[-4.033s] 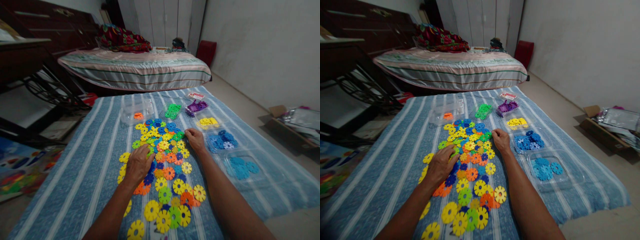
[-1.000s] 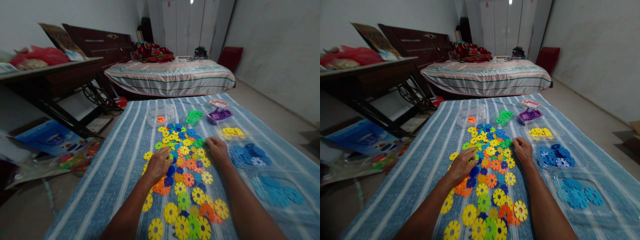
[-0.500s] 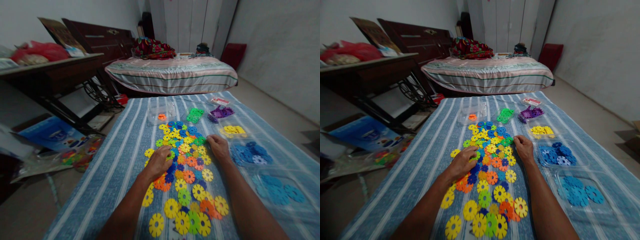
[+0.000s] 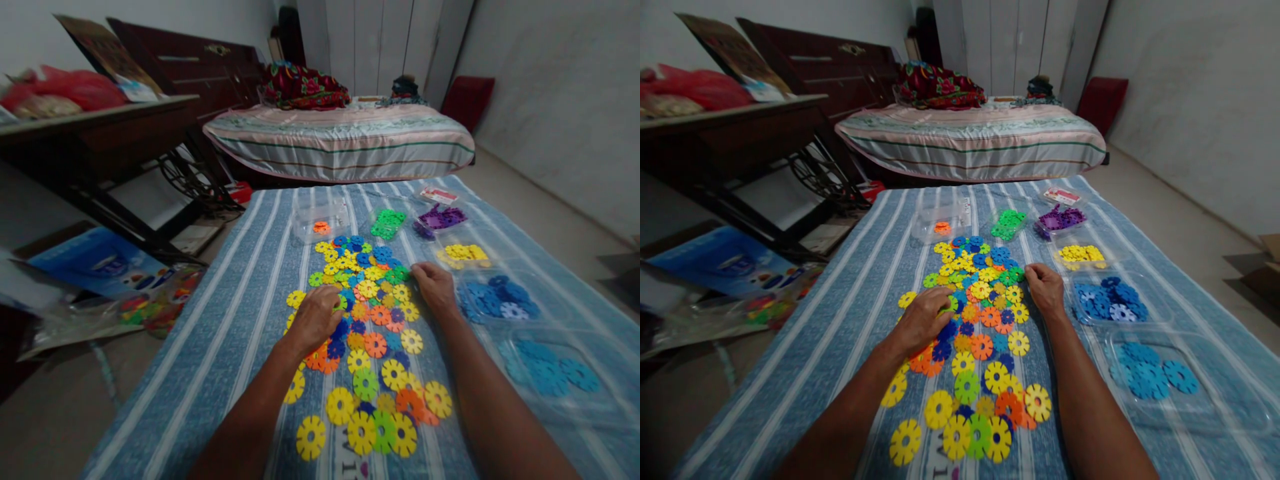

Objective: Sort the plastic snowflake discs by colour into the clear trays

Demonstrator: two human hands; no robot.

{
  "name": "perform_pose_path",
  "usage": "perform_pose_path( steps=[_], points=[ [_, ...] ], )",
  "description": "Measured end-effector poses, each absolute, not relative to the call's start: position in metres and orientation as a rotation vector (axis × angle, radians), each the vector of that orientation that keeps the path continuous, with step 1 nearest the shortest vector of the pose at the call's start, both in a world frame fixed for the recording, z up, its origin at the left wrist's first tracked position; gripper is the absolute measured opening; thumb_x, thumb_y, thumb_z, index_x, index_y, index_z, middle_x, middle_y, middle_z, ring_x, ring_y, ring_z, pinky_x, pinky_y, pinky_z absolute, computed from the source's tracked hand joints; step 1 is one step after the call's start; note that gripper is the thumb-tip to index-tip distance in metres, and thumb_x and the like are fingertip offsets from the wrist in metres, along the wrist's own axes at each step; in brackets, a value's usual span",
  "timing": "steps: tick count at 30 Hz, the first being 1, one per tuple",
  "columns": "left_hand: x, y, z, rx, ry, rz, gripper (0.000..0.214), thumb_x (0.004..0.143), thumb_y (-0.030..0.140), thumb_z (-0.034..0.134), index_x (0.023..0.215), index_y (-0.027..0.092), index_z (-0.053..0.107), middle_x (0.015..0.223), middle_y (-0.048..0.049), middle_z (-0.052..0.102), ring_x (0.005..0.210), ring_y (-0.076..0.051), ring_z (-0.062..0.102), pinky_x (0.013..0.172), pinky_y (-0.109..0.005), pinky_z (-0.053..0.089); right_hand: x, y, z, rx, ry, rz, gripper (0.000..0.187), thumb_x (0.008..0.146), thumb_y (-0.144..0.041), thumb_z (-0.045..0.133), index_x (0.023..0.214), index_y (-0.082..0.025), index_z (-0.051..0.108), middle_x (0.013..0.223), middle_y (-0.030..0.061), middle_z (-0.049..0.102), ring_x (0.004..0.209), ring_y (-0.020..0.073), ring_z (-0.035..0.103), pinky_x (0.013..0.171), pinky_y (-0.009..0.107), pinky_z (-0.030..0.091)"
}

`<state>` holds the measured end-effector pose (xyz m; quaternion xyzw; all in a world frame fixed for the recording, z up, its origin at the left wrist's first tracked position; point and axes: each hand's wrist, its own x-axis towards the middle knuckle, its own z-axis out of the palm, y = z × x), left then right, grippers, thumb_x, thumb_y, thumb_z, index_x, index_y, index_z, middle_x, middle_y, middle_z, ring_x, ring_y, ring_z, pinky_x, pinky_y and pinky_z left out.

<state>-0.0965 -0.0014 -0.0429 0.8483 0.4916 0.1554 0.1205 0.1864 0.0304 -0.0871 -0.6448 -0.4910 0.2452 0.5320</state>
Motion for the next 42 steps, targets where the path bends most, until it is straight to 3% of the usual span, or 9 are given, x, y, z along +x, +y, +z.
perform_pose_path(
  steps=[9, 21, 32, 42],
  points=[
    [-0.093, -0.002, -0.041, 2.486, 1.459, 0.544, 0.013, 0.074, 0.011, 0.057, 0.074, 0.022, 0.050, 0.080, -0.0030, 0.061, 0.083, -0.021, 0.058, 0.079, -0.035, 0.047, 0.188, 0.030, -0.090, -1.540, -1.195, 0.572, 0.038, 0.076, -0.053, 0.058, 0.073, -0.017, 0.071, 0.064, 0.0028, 0.065, 0.063, 0.0175, 0.055, 0.062, 0.029, 0.040],
    [-0.095, -0.002, -0.047, 2.297, 1.470, 0.762, 0.011, 0.075, 0.011, 0.055, 0.079, 0.021, 0.059, 0.078, 0.0004, 0.064, 0.076, -0.016, 0.061, 0.074, -0.027, 0.048, 0.187, 0.029, -0.088, -1.544, -1.183, 0.571, 0.037, 0.076, -0.052, 0.058, 0.072, -0.018, 0.071, 0.063, 0.0025, 0.064, 0.063, 0.0177, 0.055, 0.061, 0.029, 0.041],
    [-0.099, 0.002, -0.053, 1.989, 1.568, 0.950, 0.022, 0.082, 0.025, 0.054, 0.099, 0.022, 0.067, 0.083, 0.0007, 0.073, 0.076, -0.016, 0.070, 0.072, -0.025, 0.054, 0.186, 0.029, -0.082, -1.534, -1.185, 0.582, 0.034, 0.074, -0.049, 0.058, 0.067, -0.018, 0.068, 0.059, 0.0014, 0.060, 0.061, 0.0166, 0.053, 0.061, 0.029, 0.040],
    [-0.116, 0.015, -0.055, 1.733, 1.694, 1.155, 0.023, 0.078, 0.027, 0.055, 0.097, 0.019, 0.067, 0.086, -0.0022, 0.074, 0.082, -0.019, 0.072, 0.074, -0.027, 0.057, 0.186, 0.028, -0.086, -1.552, -1.167, 0.585, 0.042, 0.074, -0.058, 0.059, 0.070, -0.018, 0.071, 0.063, 0.0024, 0.064, 0.064, 0.0181, 0.056, 0.062, 0.029, 0.041]
  ],
)
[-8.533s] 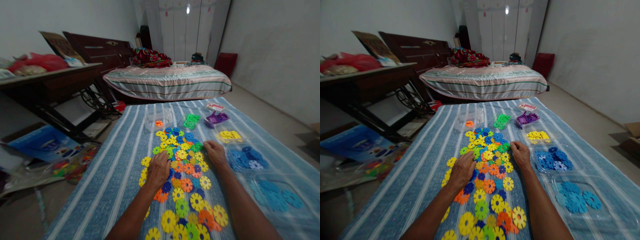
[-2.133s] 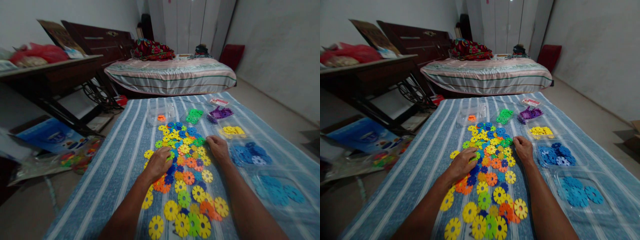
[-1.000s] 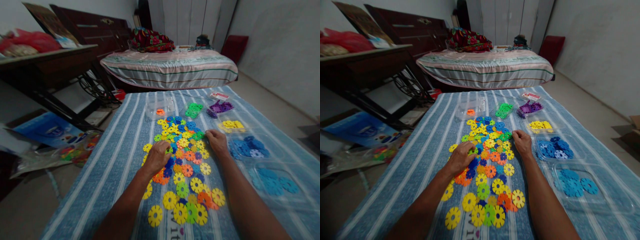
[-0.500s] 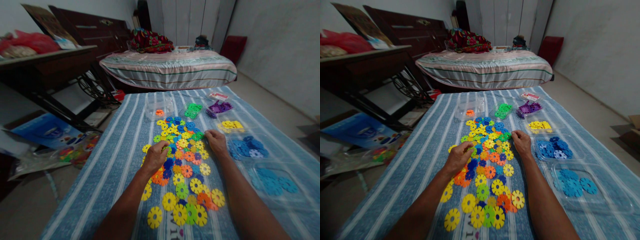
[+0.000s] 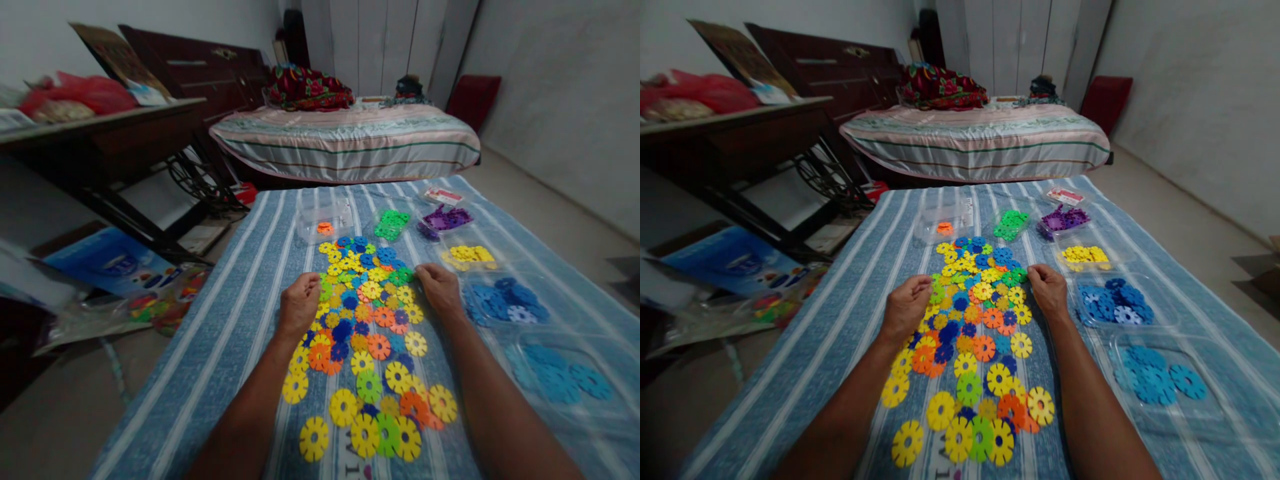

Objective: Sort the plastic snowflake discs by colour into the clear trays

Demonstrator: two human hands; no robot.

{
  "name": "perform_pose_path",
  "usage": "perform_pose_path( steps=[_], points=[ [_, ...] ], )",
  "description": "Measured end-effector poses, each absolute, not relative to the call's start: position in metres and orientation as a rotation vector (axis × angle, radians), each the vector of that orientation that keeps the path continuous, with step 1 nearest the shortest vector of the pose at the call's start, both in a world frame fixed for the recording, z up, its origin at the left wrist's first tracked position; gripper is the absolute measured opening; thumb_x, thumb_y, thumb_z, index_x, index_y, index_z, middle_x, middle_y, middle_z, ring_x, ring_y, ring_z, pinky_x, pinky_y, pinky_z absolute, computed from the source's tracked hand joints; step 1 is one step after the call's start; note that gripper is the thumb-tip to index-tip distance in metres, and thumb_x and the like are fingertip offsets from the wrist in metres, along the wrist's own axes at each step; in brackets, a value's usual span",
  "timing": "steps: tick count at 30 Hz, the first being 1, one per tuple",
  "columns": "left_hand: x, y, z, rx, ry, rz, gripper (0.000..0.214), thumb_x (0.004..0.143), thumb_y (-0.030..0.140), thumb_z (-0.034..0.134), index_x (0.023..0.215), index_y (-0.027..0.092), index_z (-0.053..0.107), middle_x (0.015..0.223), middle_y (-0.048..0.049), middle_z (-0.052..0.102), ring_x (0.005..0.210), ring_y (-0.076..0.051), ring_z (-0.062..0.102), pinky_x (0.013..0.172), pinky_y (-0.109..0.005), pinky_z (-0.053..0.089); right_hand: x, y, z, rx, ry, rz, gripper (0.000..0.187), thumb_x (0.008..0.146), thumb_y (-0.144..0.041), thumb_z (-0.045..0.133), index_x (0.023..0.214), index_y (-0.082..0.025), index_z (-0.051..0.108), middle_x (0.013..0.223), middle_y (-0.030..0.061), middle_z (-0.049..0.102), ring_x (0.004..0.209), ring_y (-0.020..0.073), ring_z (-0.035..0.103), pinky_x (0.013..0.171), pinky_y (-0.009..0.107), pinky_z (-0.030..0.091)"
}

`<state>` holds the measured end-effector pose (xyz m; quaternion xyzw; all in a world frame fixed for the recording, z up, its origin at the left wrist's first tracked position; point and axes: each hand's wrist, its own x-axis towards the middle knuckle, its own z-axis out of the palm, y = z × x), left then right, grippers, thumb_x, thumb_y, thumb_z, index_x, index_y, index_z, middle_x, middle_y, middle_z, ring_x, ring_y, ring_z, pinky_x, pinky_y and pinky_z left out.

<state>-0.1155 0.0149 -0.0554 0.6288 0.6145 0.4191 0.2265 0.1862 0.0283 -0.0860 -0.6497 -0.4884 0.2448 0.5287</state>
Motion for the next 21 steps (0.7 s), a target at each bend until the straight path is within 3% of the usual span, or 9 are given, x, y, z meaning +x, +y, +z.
perform_pose_path(
  steps=[21],
  points=[
    [-0.148, 0.046, -0.057, 1.466, 1.752, 1.334, 0.020, 0.066, 0.022, 0.059, 0.086, 0.019, 0.062, 0.082, -0.0033, 0.073, 0.084, -0.021, 0.072, 0.076, -0.031, 0.059, 0.187, 0.027, -0.091, -1.562, -1.181, 0.596, 0.042, 0.074, -0.057, 0.061, 0.073, -0.017, 0.072, 0.068, 0.0052, 0.068, 0.067, 0.0214, 0.060, 0.066, 0.033, 0.044]
  ],
)
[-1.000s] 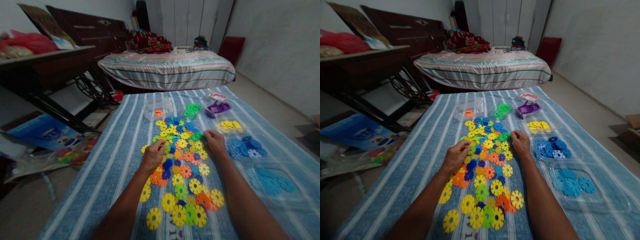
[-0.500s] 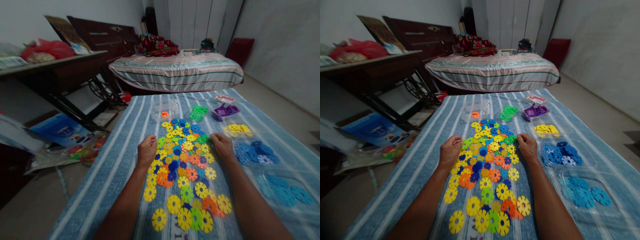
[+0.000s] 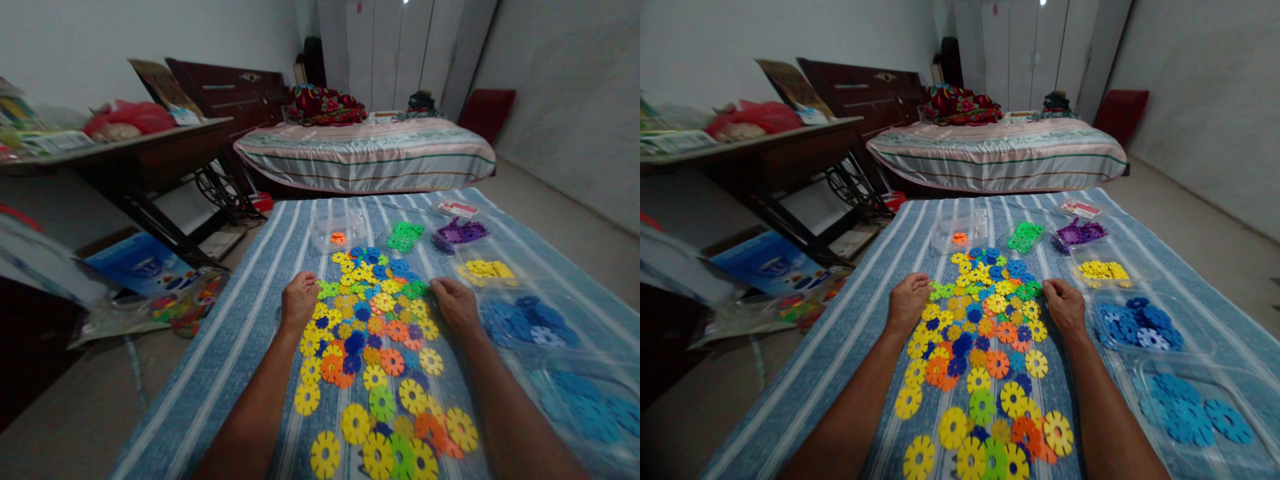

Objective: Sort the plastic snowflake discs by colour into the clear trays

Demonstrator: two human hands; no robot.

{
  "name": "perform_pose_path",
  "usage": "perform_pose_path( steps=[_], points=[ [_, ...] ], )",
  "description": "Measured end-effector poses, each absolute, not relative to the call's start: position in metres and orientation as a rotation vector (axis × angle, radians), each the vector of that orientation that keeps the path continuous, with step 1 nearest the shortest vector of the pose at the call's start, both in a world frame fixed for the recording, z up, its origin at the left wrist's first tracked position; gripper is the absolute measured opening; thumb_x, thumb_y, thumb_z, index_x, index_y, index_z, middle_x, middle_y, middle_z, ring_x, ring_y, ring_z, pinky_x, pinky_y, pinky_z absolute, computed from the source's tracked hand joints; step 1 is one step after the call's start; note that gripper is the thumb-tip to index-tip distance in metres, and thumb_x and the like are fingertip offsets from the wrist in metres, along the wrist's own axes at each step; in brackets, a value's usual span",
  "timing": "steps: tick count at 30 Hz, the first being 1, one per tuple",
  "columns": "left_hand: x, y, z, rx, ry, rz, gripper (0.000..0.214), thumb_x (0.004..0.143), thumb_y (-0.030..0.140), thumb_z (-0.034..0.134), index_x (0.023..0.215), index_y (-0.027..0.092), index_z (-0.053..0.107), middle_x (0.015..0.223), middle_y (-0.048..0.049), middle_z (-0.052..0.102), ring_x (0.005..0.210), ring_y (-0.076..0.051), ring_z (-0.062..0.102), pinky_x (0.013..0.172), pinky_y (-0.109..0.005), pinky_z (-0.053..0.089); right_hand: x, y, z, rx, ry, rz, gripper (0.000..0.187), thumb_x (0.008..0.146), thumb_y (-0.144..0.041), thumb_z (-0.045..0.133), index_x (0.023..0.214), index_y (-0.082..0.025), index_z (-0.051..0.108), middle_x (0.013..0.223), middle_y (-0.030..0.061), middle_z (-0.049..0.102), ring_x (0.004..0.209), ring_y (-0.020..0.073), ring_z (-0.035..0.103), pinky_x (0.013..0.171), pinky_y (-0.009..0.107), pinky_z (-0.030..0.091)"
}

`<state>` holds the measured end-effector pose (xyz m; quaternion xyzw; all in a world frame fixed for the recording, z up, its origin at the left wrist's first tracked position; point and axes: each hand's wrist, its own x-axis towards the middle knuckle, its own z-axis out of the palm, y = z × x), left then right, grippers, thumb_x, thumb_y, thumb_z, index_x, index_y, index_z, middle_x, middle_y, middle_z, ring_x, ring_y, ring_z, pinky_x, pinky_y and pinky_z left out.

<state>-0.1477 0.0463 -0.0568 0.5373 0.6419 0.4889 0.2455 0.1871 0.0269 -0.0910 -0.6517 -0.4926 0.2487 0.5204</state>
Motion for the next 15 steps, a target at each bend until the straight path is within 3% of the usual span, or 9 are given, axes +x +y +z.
perform_pose_path(
  steps=[7, 15],
  points=[
    [-0.132, 0.055, -0.051, 1.796, 1.793, 1.013, 0.017, 0.067, 0.018, 0.060, 0.083, 0.019, 0.066, 0.080, -0.0002, 0.071, 0.077, -0.019, 0.069, 0.071, -0.028, 0.055, 0.186, 0.027, -0.090, -1.527, -1.183, 0.597, 0.042, 0.074, -0.058, 0.061, 0.072, -0.018, 0.072, 0.067, 0.0052, 0.068, 0.067, 0.0216, 0.060, 0.064, 0.033, 0.044],
    [-0.132, 0.059, -0.052, 2.131, 1.839, 0.705, 0.029, 0.067, 0.015, 0.069, 0.096, 0.019, 0.070, 0.099, -0.0054, 0.072, 0.094, -0.023, 0.068, 0.086, -0.034, 0.054, 0.185, 0.026, -0.089, -1.572, -1.151, 0.620, 0.037, 0.072, -0.053, 0.061, 0.073, -0.018, 0.072, 0.067, 0.0041, 0.067, 0.067, 0.0212, 0.060, 0.064, 0.032, 0.043]
  ],
)
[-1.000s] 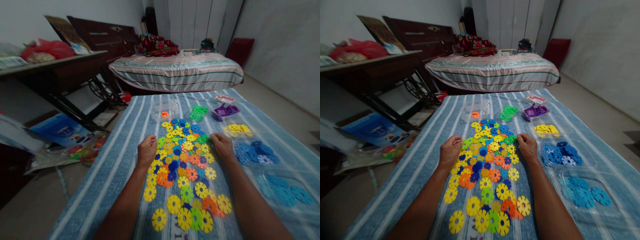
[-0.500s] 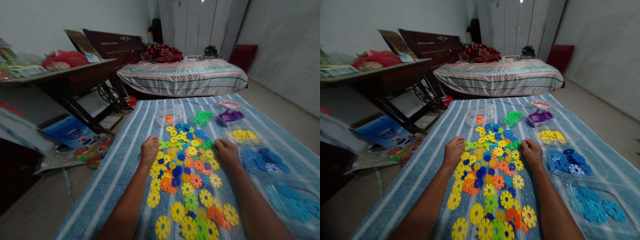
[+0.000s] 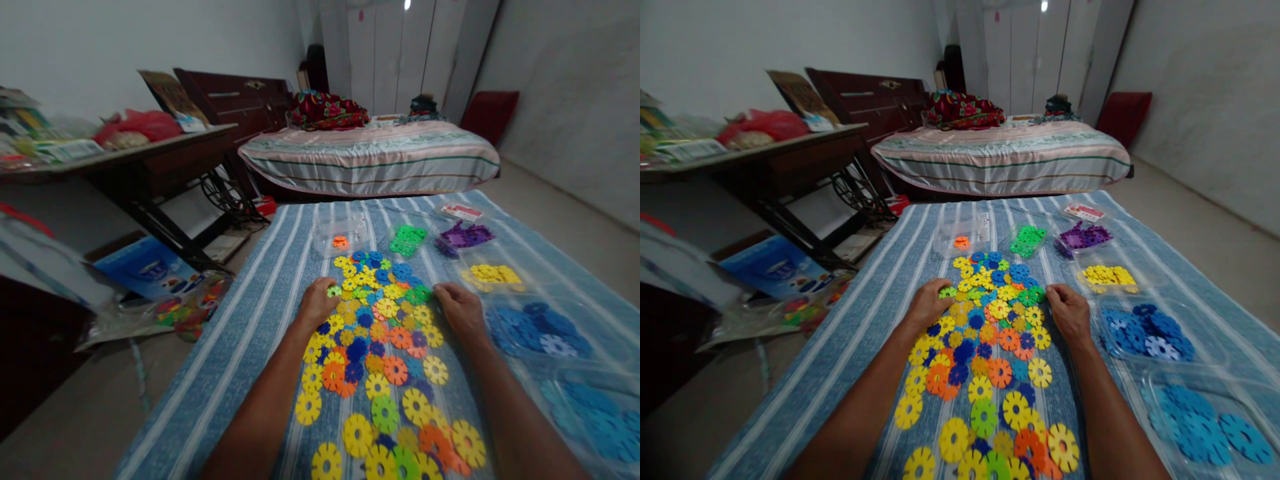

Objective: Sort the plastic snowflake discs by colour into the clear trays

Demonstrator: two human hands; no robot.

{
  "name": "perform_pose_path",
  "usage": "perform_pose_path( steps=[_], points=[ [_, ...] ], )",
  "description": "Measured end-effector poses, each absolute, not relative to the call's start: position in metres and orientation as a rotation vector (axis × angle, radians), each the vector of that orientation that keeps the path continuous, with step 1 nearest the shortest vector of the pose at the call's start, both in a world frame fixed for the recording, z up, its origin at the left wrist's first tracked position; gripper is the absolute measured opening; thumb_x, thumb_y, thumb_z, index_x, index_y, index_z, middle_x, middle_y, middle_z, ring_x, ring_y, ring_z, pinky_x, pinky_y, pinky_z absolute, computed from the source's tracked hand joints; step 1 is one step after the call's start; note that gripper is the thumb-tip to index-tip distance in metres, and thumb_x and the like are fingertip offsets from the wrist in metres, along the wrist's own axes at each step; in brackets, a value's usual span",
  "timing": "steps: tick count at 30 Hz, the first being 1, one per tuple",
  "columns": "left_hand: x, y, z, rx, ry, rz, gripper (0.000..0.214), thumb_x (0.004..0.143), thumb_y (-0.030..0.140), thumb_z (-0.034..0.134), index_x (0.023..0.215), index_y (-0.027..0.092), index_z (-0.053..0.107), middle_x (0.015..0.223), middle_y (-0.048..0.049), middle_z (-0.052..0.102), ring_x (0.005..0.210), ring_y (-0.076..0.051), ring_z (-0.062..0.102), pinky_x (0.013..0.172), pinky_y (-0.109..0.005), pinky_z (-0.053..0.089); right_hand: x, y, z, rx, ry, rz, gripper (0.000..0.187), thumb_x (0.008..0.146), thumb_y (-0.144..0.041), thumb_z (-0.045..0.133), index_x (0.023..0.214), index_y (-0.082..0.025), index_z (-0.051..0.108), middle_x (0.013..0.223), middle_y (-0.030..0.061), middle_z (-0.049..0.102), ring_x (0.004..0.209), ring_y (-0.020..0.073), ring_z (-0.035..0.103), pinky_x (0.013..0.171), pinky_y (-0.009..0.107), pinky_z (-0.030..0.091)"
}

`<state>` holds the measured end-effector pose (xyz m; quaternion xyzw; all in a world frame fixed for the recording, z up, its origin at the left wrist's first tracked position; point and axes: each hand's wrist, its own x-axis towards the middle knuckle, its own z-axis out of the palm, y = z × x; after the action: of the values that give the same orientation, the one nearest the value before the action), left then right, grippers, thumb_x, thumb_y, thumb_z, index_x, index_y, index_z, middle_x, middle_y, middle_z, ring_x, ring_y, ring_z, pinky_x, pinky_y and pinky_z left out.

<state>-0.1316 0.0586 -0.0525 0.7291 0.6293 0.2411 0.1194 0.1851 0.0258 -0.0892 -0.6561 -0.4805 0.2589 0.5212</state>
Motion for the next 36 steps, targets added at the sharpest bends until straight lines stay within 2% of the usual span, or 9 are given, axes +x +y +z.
perform_pose_path(
  steps=[5, 10, 16, 19, 25, 31, 36],
  points=[
    [-0.132, 0.060, -0.052, 2.138, 1.842, 0.627, 0.034, 0.067, 0.016, 0.072, 0.101, 0.018, 0.071, 0.103, -0.0074, 0.071, 0.098, -0.025, 0.067, 0.091, -0.036, 0.053, 0.186, 0.025, -0.090, -1.587, -1.162, 0.615, 0.037, 0.073, -0.053, 0.061, 0.074, -0.018, 0.072, 0.065, 0.0036, 0.066, 0.065, 0.0207, 0.059, 0.064, 0.032, 0.043],
    [-0.136, 0.060, -0.055, 2.003, 1.841, 0.796, 0.034, 0.062, 0.015, 0.073, 0.096, 0.019, 0.071, 0.098, -0.0042, 0.073, 0.093, -0.023, 0.067, 0.087, -0.034, 0.053, 0.186, 0.025, -0.089, -1.573, -1.156, 0.609, 0.037, 0.072, -0.053, 0.062, 0.073, -0.017, 0.072, 0.067, 0.0053, 0.068, 0.066, 0.0214, 0.059, 0.065, 0.033, 0.044],
    [-0.138, 0.061, -0.055, 1.571, 1.743, 1.020, 0.034, 0.057, 0.023, 0.073, 0.090, 0.016, 0.072, 0.073, 0.0007, 0.069, 0.070, -0.018, 0.065, 0.065, -0.027, 0.052, 0.186, 0.024, -0.086, -1.584, -1.152, 0.622, 0.036, 0.071, -0.052, 0.062, 0.073, -0.017, 0.072, 0.070, 0.0059, 0.069, 0.069, 0.0227, 0.061, 0.067, 0.034, 0.045],
    [-0.147, 0.064, -0.056, 1.398, 1.703, 1.146, 0.034, 0.055, 0.027, 0.074, 0.086, 0.015, 0.071, 0.069, 0.0014, 0.067, 0.065, -0.017, 0.064, 0.060, -0.026, 0.050, 0.186, 0.024, -0.085, -1.596, -1.157, 0.631, 0.036, 0.071, -0.052, 0.061, 0.074, -0.018, 0.072, 0.071, 0.0059, 0.070, 0.071, 0.0232, 0.061, 0.068, 0.034, 0.045],
    [-0.182, 0.072, -0.059, 1.360, 1.899, 1.186, 0.036, 0.055, 0.026, 0.073, 0.089, 0.015, 0.069, 0.073, 0.0010, 0.067, 0.069, -0.018, 0.065, 0.067, -0.028, 0.052, 0.186, 0.024, -0.086, -1.592, -1.138, 0.632, 0.036, 0.070, -0.052, 0.061, 0.074, -0.018, 0.072, 0.070, 0.0057, 0.069, 0.070, 0.0231, 0.061, 0.068, 0.034, 0.045],
    [-0.190, 0.069, -0.046, 1.674, 2.350, 1.153, 0.030, 0.068, 0.025, 0.068, 0.096, 0.015, 0.069, 0.101, -0.0110, 0.071, 0.099, -0.028, 0.066, 0.092, -0.038, 0.050, 0.184, 0.025, -0.085, -1.586, -1.136, 0.632, 0.036, 0.070, -0.052, 0.062, 0.073, -0.018, 0.073, 0.070, 0.0059, 0.069, 0.070, 0.0233, 0.062, 0.069, 0.034, 0.045],
    [-0.162, 0.063, -0.041, 1.967, 2.164, 1.018, 0.017, 0.074, 0.025, 0.062, 0.088, 0.017, 0.069, 0.098, -0.0095, 0.072, 0.096, -0.026, 0.067, 0.091, -0.035, 0.051, 0.185, 0.025, -0.086, -1.584, -1.142, 0.622, 0.036, 0.071, -0.052, 0.062, 0.073, -0.018, 0.072, 0.069, 0.0052, 0.068, 0.069, 0.0219, 0.060, 0.067, 0.033, 0.044]
  ],
)
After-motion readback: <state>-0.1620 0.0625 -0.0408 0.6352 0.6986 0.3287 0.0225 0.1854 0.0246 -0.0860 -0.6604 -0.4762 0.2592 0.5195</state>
